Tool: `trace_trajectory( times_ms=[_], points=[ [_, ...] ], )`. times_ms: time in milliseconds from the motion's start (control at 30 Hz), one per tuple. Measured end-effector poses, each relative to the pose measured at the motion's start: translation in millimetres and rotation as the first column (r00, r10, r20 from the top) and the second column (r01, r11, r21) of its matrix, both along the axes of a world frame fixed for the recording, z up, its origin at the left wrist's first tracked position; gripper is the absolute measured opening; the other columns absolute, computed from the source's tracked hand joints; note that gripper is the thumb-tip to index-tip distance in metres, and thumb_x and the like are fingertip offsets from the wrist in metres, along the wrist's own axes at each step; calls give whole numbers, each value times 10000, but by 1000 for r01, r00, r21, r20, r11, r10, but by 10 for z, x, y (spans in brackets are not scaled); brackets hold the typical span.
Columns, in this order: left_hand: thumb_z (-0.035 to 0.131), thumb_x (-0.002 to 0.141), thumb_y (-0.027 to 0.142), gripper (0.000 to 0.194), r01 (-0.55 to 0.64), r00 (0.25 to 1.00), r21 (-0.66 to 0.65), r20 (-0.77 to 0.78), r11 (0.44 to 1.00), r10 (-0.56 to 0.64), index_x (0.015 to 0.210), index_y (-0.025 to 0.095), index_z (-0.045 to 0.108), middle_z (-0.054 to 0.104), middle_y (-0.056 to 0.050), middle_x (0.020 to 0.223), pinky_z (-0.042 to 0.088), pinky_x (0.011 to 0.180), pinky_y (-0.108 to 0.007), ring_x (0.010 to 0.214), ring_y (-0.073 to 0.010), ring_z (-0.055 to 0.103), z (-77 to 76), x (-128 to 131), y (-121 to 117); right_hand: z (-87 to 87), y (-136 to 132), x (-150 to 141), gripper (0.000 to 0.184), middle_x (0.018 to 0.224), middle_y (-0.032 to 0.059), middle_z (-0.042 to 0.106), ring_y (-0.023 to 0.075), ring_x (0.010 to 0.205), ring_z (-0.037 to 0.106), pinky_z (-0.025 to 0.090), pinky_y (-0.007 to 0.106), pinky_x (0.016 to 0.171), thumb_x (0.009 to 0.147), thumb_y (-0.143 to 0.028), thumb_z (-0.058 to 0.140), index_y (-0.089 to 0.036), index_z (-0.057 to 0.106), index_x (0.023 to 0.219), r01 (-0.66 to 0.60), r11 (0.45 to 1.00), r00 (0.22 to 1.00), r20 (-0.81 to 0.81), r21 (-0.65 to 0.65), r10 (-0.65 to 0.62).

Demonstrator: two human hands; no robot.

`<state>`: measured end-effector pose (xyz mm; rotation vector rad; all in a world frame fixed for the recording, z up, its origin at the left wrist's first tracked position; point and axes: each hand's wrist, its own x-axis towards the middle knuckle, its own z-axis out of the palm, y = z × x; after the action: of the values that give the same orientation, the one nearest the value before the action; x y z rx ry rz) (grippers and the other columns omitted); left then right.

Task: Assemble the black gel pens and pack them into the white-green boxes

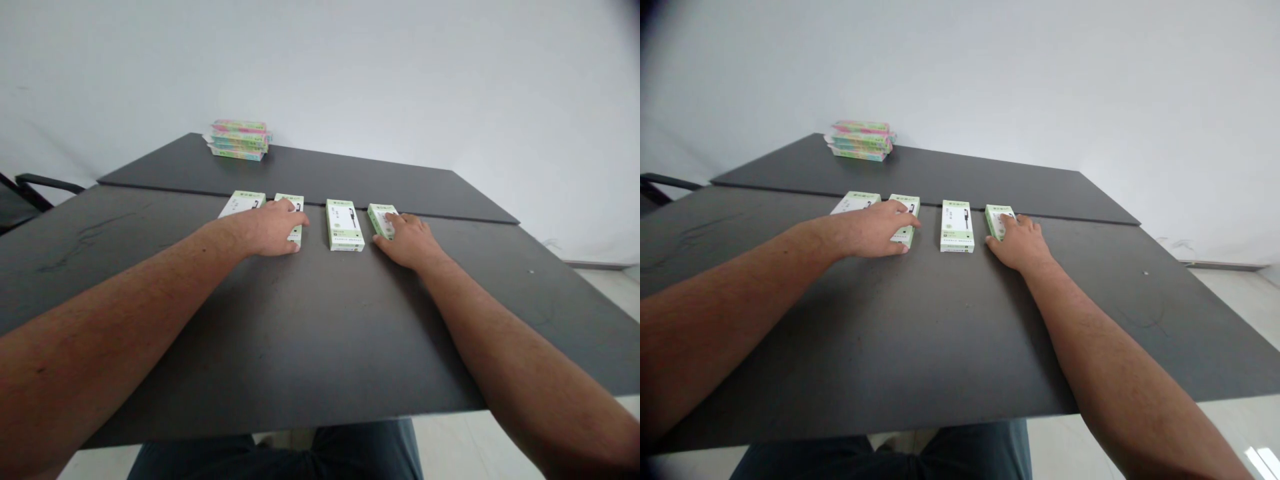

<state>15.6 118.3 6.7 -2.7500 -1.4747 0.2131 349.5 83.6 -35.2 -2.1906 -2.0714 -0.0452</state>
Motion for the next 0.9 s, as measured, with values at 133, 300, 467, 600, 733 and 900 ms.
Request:
trace_trajectory(
  times_ms=[133,300,467,600,733,900],
  points=[
    [745,953,441,655,9,1000,4,5,1000,-9,1579,263,666,592,-186,1617,492,1283,-494,1490,-397,635,-11,-18,10,-41,21,18,870,1708,310,556,479,1615,501,376,619,1332,1051,-665,623,-117,548,1723,-10,1000,1000,-24,29,11],
    [742,947,447,672,25,1000,10,18,1000,-25,1587,256,666,589,-194,1618,488,1284,-504,1491,-402,634,-46,-42,40,-39,-18,125,910,1702,309,571,491,1637,478,372,640,1338,1043,-732,615,-113,567,1708,-35,999,998,-42,40,37],
    [743,935,447,671,34,999,10,33,999,-34,1573,250,680,598,-209,1617,511,1257,-524,1483,-421,640,-56,-35,43,48,-74,137,893,1723,320,555,483,1663,472,382,618,1357,1022,-627,716,-101,558,1725,-87,996,996,-30,31,88],
    [754,923,440,672,34,998,9,50,999,-34,1562,241,692,608,-210,1610,505,1261,-519,1474,-421,645,-62,-40,49,101,-79,134,827,1708,288,592,473,1654,492,404,605,1359,987,-543,787,-121,628,1680,-132,991,991,-21,-22,132],
    [749,941,452,672,45,999,17,27,999,-46,1574,239,676,601,-215,1609,510,1257,-509,1468,-411,651,-70,-46,57,97,-57,158,855,1704,306,589,467,1637,518,413,585,1359,1002,-573,774,-95,609,1693,-106,993,994,-18,-42,105],
    [751,951,452,663,38,999,23,6,999,-38,1576,244,675,600,-210,1613,505,1264,-499,1474,-406,649,-64,-29,49,85,-52,166,853,1723,264,588,455,1638,520,408,579,1366,1009,-590,765,-129,596,1706,-109,993,994,-30,-46,108]
  ],
)
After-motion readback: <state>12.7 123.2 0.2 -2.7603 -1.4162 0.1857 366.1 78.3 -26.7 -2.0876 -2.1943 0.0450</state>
